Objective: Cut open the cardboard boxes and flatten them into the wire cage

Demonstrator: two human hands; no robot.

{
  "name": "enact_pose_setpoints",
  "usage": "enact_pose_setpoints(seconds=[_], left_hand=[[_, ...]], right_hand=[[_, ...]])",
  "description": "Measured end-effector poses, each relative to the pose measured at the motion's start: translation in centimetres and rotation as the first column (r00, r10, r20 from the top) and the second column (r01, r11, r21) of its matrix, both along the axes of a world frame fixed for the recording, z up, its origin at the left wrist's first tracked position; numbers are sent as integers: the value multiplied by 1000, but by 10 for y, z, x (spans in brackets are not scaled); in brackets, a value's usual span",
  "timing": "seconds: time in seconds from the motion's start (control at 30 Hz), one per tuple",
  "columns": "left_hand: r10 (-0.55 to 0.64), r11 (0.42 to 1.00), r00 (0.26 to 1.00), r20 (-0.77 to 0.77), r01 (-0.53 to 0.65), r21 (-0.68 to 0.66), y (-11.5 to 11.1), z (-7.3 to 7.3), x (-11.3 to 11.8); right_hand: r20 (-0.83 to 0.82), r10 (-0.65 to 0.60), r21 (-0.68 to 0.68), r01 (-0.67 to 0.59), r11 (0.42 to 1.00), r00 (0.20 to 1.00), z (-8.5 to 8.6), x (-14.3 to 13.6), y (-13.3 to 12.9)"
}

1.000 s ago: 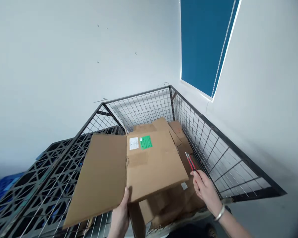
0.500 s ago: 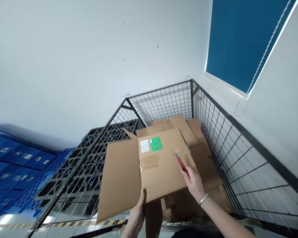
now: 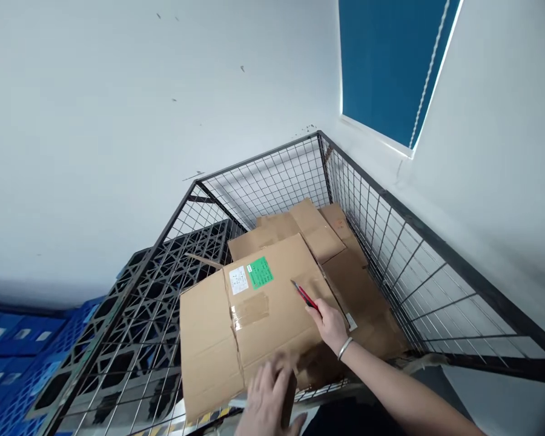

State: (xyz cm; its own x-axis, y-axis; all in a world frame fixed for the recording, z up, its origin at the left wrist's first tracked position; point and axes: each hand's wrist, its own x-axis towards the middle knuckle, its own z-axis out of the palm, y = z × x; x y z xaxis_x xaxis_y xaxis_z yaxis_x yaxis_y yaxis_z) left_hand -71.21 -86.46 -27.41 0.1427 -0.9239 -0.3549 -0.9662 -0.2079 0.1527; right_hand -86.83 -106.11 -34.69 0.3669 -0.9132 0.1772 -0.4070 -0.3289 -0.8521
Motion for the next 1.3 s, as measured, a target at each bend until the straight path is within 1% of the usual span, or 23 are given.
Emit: enact_pose_setpoints(seconds=[0.03,0.07,0.1,0.13,0.2,0.27,0.33,0.4,0.47,0.5,0.57,0.6,0.63,0.67,0.73,0.77,0.83,0.9,0.93,1.0,1.07,1.17,1.3], left_hand=[[-70,987,990,121,86,-133,-10,-4,8],[-112,955,962,250,174,-241,-19,-7,19],[-144,918,925,351,257,-302,-25,-10,33],[-163,894,895,416,312,-321,-30,-12,49],[-207,883,852,481,374,-282,-34,-12,81],[-241,880,818,523,411,-236,-34,-10,104],[-274,866,790,549,451,-215,-31,-7,116],[-309,862,794,523,466,-198,-28,-3,119],[-345,862,827,444,466,-199,-32,3,117],[-359,860,842,402,466,-207,-39,7,114],[-372,852,866,334,461,-248,-66,15,106],[-348,849,882,317,441,-293,-87,18,101],[-307,852,909,281,394,-344,-111,19,94],[-284,839,929,236,360,-408,-138,19,85],[-267,787,949,166,314,-531,-193,16,66],[-279,765,948,154,316,-561,-219,13,55],[-348,741,923,164,378,-555,-260,6,35],[-445,716,872,205,484,-503,-285,0,18],[-504,694,834,223,545,-470,-292,-3,12],[-615,639,753,235,650,-411,-299,-9,5],[-688,591,689,228,714,-375,-302,-14,3],[-729,560,648,219,749,-354,-305,-18,5],[-757,558,621,203,776,-294,-313,-16,6]], right_hand=[[5,-12,16,12,1000,1000,1,0,-1],[13,-23,33,23,999,1000,2,0,-2],[24,-33,51,31,998,999,2,0,-3],[37,-39,70,36,997,999,3,1,-3],[68,-38,103,31,994,997,3,5,-2],[96,-25,125,13,992,995,1,12,0],[113,-19,138,3,990,993,-1,17,4],[124,-21,149,3,989,992,-5,19,8],[137,-25,163,3,987,990,-8,17,11],[146,-29,172,3,985,989,-9,15,13],[166,-41,195,8,981,985,-11,12,15],[178,-53,210,14,978,983,-11,10,16],[190,-69,227,25,973,979,-10,10,17],[201,-92,248,40,968,975,-9,9,18],[214,-161,298,93,950,964,-7,5,20],[216,-209,329,131,935,954,-6,2,21],[204,-313,366,224,903,928,-3,-11,22],[159,-382,331,316,889,910,-1,-29,21],[124,-393,292,345,892,911,0,-39,21],[22,-378,215,365,906,926,3,-56,20],[-88,-360,179,371,911,929,7,-68,19],[-209,-339,137,371,918,917,14,-75,17],[-316,-225,124,275,953,922,22,-71,7]])
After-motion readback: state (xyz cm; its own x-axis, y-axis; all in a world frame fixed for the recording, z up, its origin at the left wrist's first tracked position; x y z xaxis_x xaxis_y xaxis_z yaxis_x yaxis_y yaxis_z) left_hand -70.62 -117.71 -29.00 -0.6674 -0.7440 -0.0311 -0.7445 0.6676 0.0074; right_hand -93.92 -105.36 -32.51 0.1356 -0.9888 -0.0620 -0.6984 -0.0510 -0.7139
